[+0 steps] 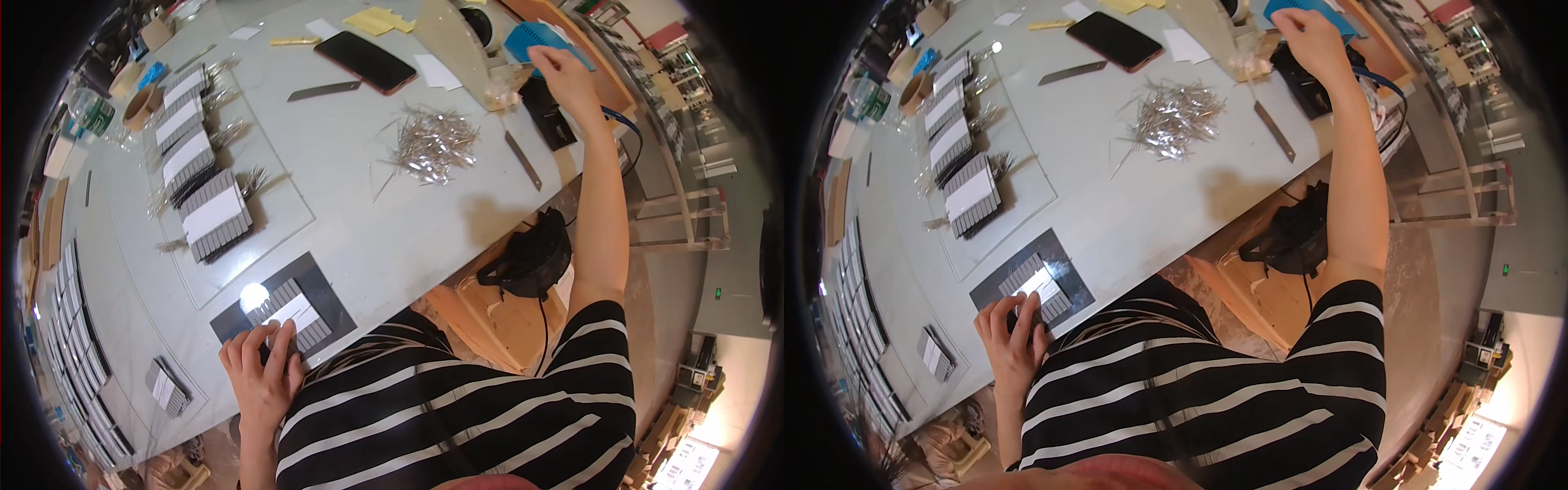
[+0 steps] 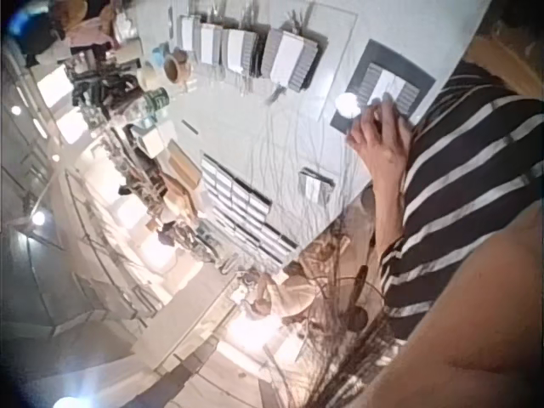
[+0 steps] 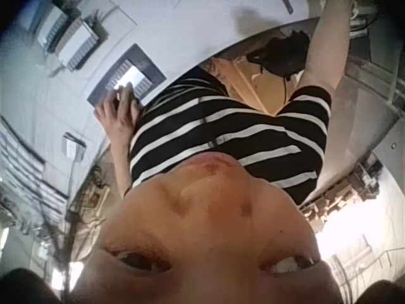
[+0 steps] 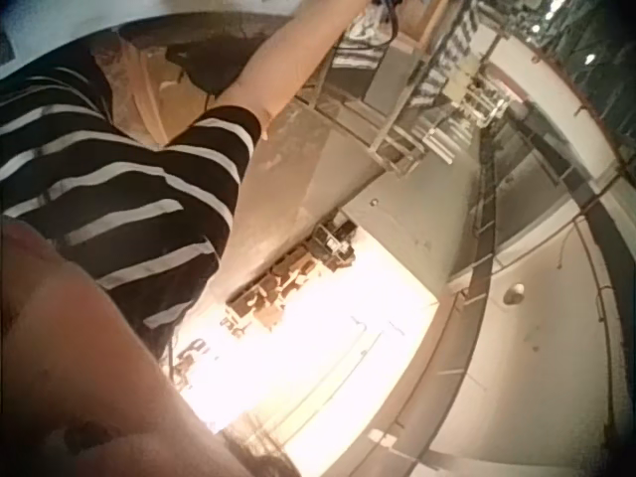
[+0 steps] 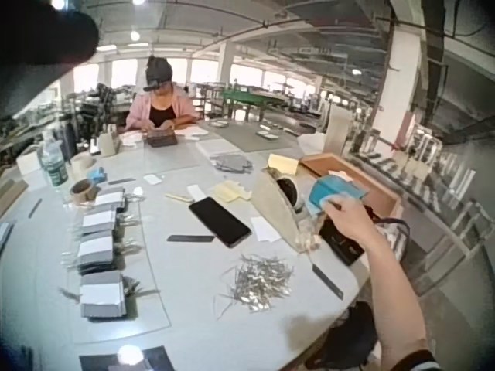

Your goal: Inserting small metal pins into slotted components on an assembly line.

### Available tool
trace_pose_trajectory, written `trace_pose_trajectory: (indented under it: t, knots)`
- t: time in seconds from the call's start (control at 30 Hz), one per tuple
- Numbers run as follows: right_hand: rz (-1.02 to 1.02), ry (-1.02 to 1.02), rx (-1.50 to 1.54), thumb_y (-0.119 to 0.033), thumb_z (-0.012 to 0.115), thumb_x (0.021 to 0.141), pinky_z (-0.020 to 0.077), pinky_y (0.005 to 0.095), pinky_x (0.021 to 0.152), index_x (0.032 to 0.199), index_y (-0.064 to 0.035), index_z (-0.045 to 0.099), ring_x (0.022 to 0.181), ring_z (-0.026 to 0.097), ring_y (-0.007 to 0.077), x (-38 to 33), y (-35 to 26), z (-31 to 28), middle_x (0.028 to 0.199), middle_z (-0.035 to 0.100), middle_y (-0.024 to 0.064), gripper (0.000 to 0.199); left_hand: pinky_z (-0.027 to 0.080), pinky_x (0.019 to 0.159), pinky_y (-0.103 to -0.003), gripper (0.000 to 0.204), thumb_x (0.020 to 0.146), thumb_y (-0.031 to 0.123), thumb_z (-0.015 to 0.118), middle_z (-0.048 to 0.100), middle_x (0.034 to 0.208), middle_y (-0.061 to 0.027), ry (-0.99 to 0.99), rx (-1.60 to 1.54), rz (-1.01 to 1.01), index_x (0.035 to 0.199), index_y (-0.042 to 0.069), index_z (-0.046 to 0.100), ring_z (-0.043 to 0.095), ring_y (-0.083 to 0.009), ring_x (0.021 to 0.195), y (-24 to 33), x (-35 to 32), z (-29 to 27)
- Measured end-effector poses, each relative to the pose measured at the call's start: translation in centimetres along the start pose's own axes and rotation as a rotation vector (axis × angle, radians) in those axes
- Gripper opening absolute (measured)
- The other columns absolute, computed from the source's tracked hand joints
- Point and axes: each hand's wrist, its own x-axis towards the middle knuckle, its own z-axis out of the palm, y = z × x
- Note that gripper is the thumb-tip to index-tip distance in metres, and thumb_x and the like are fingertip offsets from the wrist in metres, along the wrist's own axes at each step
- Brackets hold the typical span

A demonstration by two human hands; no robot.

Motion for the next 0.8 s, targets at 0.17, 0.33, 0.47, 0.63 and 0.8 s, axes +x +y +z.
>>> trace_pose_trajectory:
  t: [0.17,0.33,0.47,0.63,0.8]
  knots:
    - [-0.102,-0.209,-0.027,-0.039,0.07,0.091,0.0509,0.0334,0.078,0.1,-0.0046,0.076,0.084,0.067,0.0213,1.9,-1.0,0.7,0.091,0.073,0.0102,0.036,0.039,0.095,-0.046,0.049,0.074,0.011,0.072,0.057,0.118,-0.0078,0.001,0.016,-0.007,0.123,0.012,0.068,0.052,-0.0292,0.106,-0.2,-0.2,-0.1]
    - [0.208,-0.401,0.198,-0.037,0.078,0.083,0.0461,0.0305,0.085,0.092,-0.0071,0.078,0.089,0.063,0.0145,3.1,-0.7,0.0,0.093,0.072,0.0015,0.031,0.04,0.095,-0.046,0.049,0.073,0.009,0.072,0.058,0.118,-0.0079,0.0,0.014,-0.032,0.122,0.013,0.068,0.052,-0.0303,0.105,0.1,-0.2,-0.1]
    - [0.26,-0.371,0.284,-0.036,0.079,0.082,0.0442,0.031,0.085,0.092,-0.009,0.078,0.087,0.06,0.0139,3.3,-0.5,0.3,0.088,0.07,0.0016,0.029,0.04,0.096,-0.045,0.05,0.072,0.009,0.073,0.058,0.118,-0.0078,0.007,0.004,-0.022,0.122,0.012,0.068,0.052,-0.0304,0.105,0.1,0.0,0.0]
    - [0.489,-0.345,0.366,-0.034,0.074,0.089,0.0406,0.0218,0.06,0.092,-0.0103,0.072,0.072,0.053,0.003,2.4,-2.7,-1.6,0.077,0.062,-0.0048,0.024,0.04,0.097,-0.045,0.05,0.072,0.009,0.073,0.058,0.118,-0.0075,-0.005,-0.005,-0.041,0.122,0.013,0.068,0.051,-0.0302,0.106,0.0,-0.2,-0.1]
    - [0.627,-0.376,0.472,-0.026,0.07,0.094,0.0362,0.017,0.048,0.091,-0.0068,0.07,0.062,0.053,0.0019,0.8,-2.6,-1.2,0.077,0.063,-0.005,0.02,0.04,0.097,-0.045,0.05,0.072,0.009,0.073,0.058,0.118,-0.0075,-0.001,-0.008,-0.037,0.122,0.013,0.068,0.051,-0.0305,0.107,-0.2,-0.2,0.0]
